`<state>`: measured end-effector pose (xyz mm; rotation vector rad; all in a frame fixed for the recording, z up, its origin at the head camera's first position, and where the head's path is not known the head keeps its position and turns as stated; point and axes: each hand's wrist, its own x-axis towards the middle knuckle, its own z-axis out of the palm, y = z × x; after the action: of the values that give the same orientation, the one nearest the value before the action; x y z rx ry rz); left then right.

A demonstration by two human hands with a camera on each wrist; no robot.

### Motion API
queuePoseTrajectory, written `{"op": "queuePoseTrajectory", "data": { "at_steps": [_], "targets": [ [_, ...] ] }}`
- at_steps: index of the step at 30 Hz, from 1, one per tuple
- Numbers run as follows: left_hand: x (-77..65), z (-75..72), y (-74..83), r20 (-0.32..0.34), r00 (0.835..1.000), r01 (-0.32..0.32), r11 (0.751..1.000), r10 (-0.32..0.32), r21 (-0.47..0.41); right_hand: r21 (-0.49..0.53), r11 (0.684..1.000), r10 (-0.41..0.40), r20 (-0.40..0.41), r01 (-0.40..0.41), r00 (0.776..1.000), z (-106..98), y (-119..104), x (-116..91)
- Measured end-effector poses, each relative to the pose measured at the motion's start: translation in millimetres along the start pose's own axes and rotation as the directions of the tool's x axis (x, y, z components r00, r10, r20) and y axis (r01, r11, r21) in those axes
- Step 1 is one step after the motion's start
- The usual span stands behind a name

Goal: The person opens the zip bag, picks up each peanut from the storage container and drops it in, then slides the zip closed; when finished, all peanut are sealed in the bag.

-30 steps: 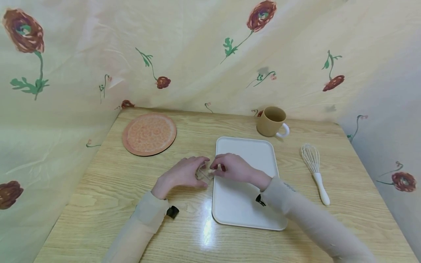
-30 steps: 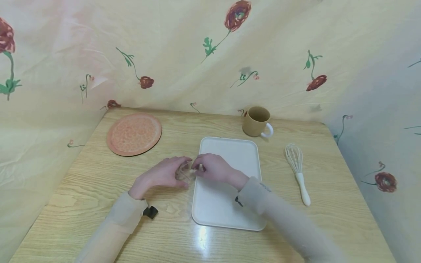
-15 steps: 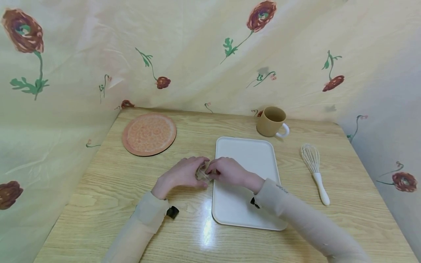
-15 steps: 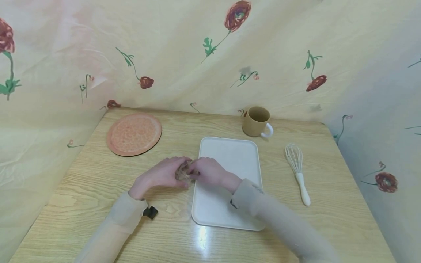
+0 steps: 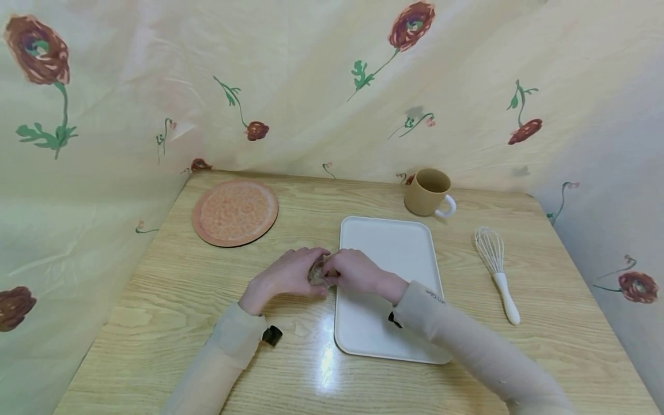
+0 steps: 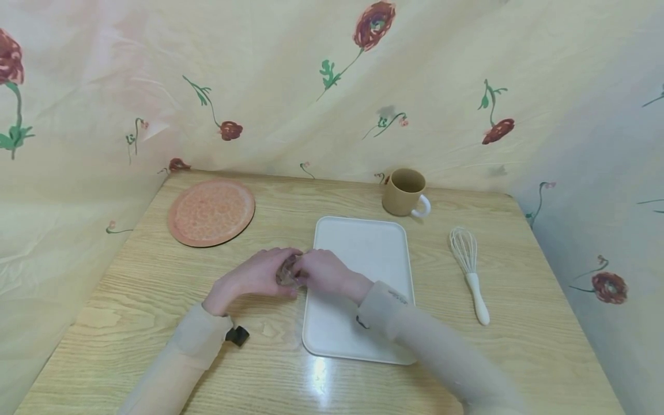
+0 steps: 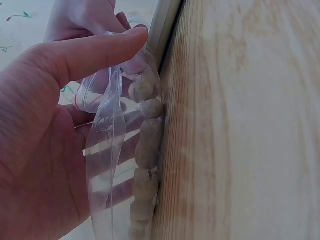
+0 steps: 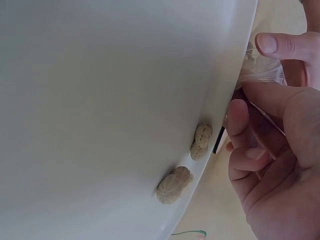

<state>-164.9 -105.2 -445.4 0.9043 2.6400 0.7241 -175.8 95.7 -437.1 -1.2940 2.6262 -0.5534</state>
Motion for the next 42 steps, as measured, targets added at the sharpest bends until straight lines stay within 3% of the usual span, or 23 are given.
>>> {"op": "queuePoseTrajectory", "data": {
  "at_steps": [8,19,32,42],
  "targets": [
    [0.0,0.6,0.3,0.000,1.000,0.001,1.000,-0.001,-0.003,0.008,1.000,0.008,0.004,-0.008,1.000,0,-2,1],
    [-0.2,0.1,0.9,0.002,1.000,0.009,1.000,-0.009,-0.016,0.087,0.996,0.016,-0.050,-0.012,0.999,-11,1,-6],
    [1.0,0.3,1.2,0.021,0.999,0.040,0.999,-0.040,-0.003,0.160,0.984,0.099,-0.129,-0.078,0.987,-45,26,-25],
    [1.1,0.8,1.0,0.020,0.999,0.047,0.999,-0.047,0.003,0.131,0.982,0.153,-0.116,-0.137,0.981,-41,48,-40]
  ]
}}
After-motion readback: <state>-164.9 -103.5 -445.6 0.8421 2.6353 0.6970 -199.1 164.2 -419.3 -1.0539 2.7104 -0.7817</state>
